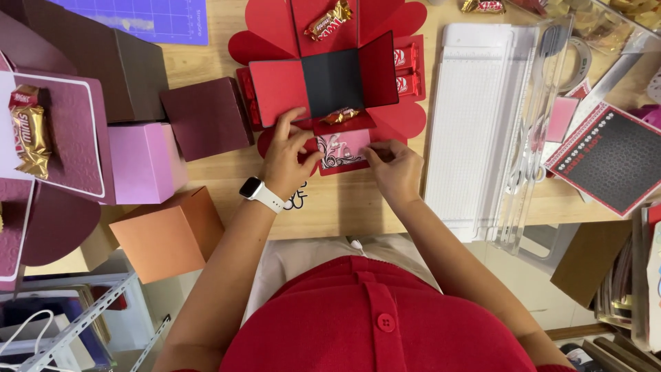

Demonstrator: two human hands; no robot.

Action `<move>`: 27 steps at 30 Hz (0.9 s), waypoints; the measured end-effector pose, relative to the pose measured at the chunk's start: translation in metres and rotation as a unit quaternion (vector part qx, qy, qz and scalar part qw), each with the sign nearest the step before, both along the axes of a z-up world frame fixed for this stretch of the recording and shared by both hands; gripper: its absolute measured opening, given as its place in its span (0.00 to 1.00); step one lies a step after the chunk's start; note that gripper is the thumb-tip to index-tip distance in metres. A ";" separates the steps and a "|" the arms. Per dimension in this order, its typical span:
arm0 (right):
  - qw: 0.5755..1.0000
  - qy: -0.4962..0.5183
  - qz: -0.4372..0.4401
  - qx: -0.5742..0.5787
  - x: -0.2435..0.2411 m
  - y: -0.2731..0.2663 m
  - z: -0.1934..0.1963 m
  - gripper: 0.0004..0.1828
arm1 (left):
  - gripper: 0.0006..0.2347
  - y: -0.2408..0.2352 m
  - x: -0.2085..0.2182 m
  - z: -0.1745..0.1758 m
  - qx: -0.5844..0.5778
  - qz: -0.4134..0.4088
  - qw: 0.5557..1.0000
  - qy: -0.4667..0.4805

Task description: The person uses a paper trimmer to cut a pink patterned card, then trims it with scissors. They apply glue to the card and attach it to the inside flap of a red flower-shaped gift box containing chocolates. The person then searches through a binder of scrapbook papers, selects a striped sheet, and places it on the table.

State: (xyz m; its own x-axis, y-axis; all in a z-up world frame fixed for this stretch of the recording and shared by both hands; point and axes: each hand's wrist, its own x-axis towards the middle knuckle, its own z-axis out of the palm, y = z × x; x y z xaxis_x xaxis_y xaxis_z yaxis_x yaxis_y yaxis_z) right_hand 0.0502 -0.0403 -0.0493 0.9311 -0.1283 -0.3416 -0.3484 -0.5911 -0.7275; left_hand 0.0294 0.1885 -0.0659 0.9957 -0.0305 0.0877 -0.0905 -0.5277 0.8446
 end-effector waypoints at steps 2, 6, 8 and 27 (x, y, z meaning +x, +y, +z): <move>1.000 0.002 0.005 -0.008 0.001 0.000 0.003 0.08 | 0.13 0.002 -0.002 -0.002 0.002 -0.011 1.000 -0.007; 1.000 -0.001 0.022 -0.014 0.003 0.001 0.008 0.13 | 0.15 0.003 -0.004 -0.009 0.025 -0.027 0.999 -0.024; 0.998 -0.004 0.059 -0.018 0.008 -0.009 0.001 0.17 | 0.17 0.004 -0.004 -0.008 0.026 -0.032 0.999 -0.008; 0.913 0.078 0.378 -0.133 0.054 -0.027 0.018 0.47 | 0.25 0.007 0.000 0.006 0.038 -0.053 0.996 0.067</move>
